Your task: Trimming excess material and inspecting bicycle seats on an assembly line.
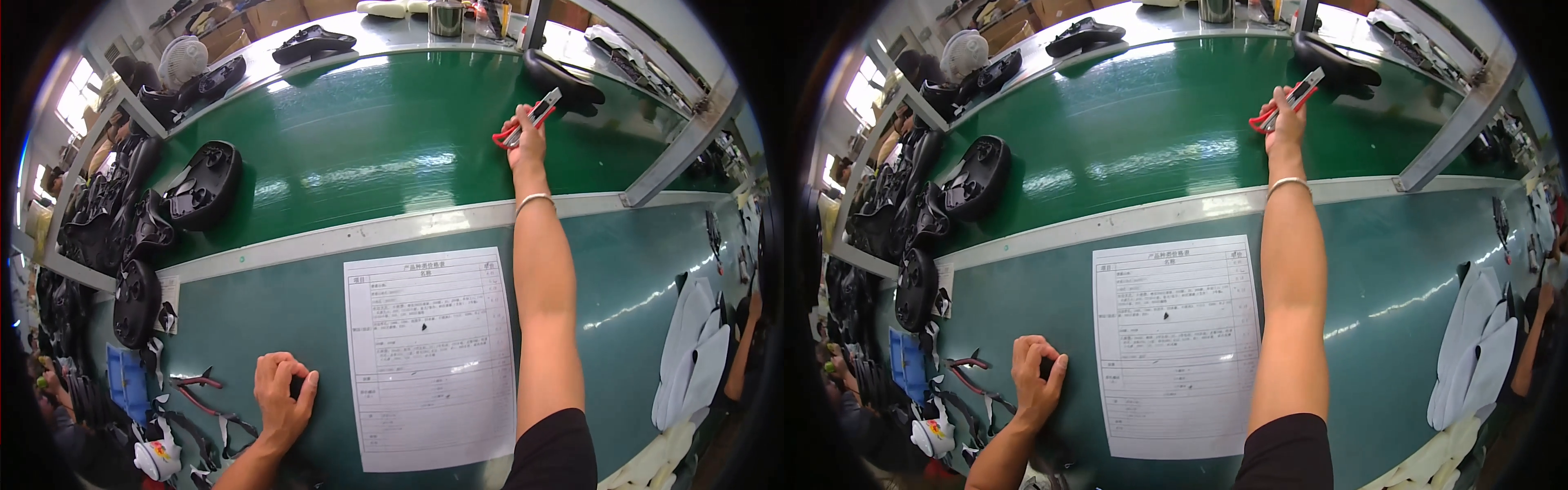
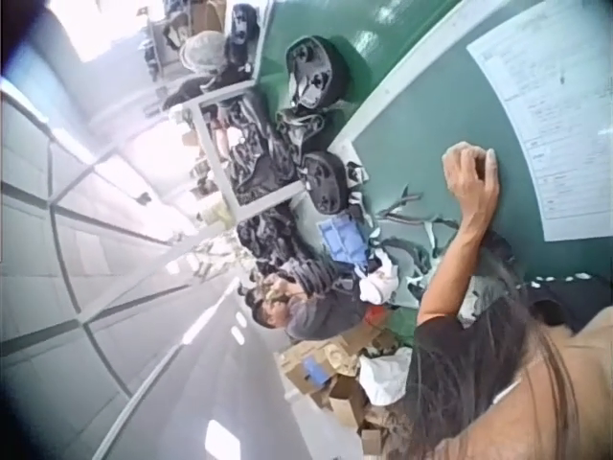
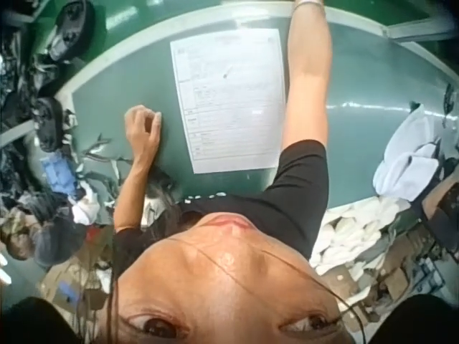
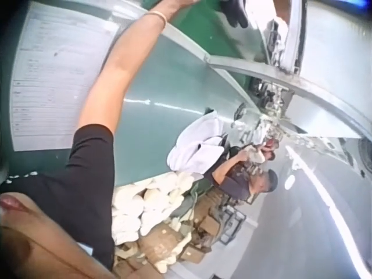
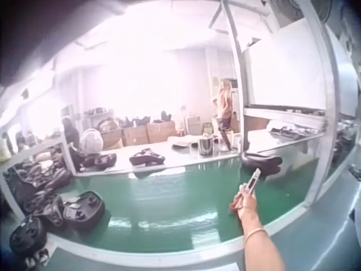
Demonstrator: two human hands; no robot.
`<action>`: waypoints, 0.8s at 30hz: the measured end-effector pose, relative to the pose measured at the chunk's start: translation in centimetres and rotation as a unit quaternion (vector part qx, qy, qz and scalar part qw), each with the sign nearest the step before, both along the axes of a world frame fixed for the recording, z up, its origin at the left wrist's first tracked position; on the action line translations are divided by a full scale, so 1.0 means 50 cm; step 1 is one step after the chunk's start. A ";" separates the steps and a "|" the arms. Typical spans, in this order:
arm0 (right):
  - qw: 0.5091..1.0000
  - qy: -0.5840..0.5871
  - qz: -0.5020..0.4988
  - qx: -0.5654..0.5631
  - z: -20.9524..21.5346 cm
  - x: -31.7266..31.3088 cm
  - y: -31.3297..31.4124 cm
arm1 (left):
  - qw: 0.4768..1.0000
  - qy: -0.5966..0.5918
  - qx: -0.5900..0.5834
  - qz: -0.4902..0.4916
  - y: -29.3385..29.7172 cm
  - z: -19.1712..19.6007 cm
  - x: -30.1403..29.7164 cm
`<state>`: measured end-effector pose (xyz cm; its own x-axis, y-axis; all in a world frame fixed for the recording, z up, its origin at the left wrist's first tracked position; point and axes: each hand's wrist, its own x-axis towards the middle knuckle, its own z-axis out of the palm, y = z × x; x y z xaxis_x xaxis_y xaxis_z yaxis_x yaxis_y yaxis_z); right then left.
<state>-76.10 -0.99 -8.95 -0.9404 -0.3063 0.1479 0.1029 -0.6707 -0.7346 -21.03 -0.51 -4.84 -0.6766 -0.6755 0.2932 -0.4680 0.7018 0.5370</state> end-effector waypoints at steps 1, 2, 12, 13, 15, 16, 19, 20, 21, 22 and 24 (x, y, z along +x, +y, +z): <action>0.999 -0.026 0.007 -0.040 -0.002 -0.007 -0.012 | 1.000 -0.011 0.003 0.008 0.000 0.001 0.002; 0.998 -0.037 0.001 -0.048 -0.001 -0.016 -0.018 | 1.000 -0.022 0.006 0.016 0.001 0.001 0.003; 0.993 -0.080 -0.010 -0.087 -0.020 -0.129 -0.028 | 0.998 -0.056 0.002 -0.010 0.004 -0.002 0.001; 0.992 -0.087 -0.006 -0.088 -0.021 -0.124 -0.038 | 0.998 -0.061 0.001 -0.001 0.005 -0.001 0.003; 0.992 -0.064 0.009 -0.104 -0.010 -0.128 -0.065 | 0.997 -0.071 0.007 -0.009 0.003 0.002 0.007; 0.990 -0.082 -0.001 -0.113 -0.012 -0.125 -0.081 | 0.997 -0.072 0.006 -0.002 0.002 0.002 0.012; 0.991 -0.074 0.039 -0.103 -0.018 -0.170 -0.080 | 0.997 -0.071 0.027 -0.014 0.000 0.000 0.016; 0.992 -0.071 0.036 -0.094 -0.015 -0.176 -0.085 | 0.996 -0.077 0.032 -0.019 -0.002 0.001 0.014; 0.994 -0.067 0.033 -0.084 -0.012 -0.184 -0.086 | 0.996 -0.082 0.038 -0.026 -0.001 0.003 0.013; 0.992 -0.072 0.044 -0.096 -0.011 -0.189 -0.086 | 0.995 -0.087 0.040 -0.023 -0.002 0.003 0.014; 0.989 -0.078 0.063 -0.111 -0.003 -0.193 -0.081 | 0.995 -0.083 0.044 -0.027 -0.003 0.003 0.016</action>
<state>-85.74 -5.05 -9.11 -0.9134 -0.3988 0.0814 0.2961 -0.7882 -0.5396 -20.25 -0.68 -4.66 -0.7468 -0.6549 0.1155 -0.5188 0.6824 0.5150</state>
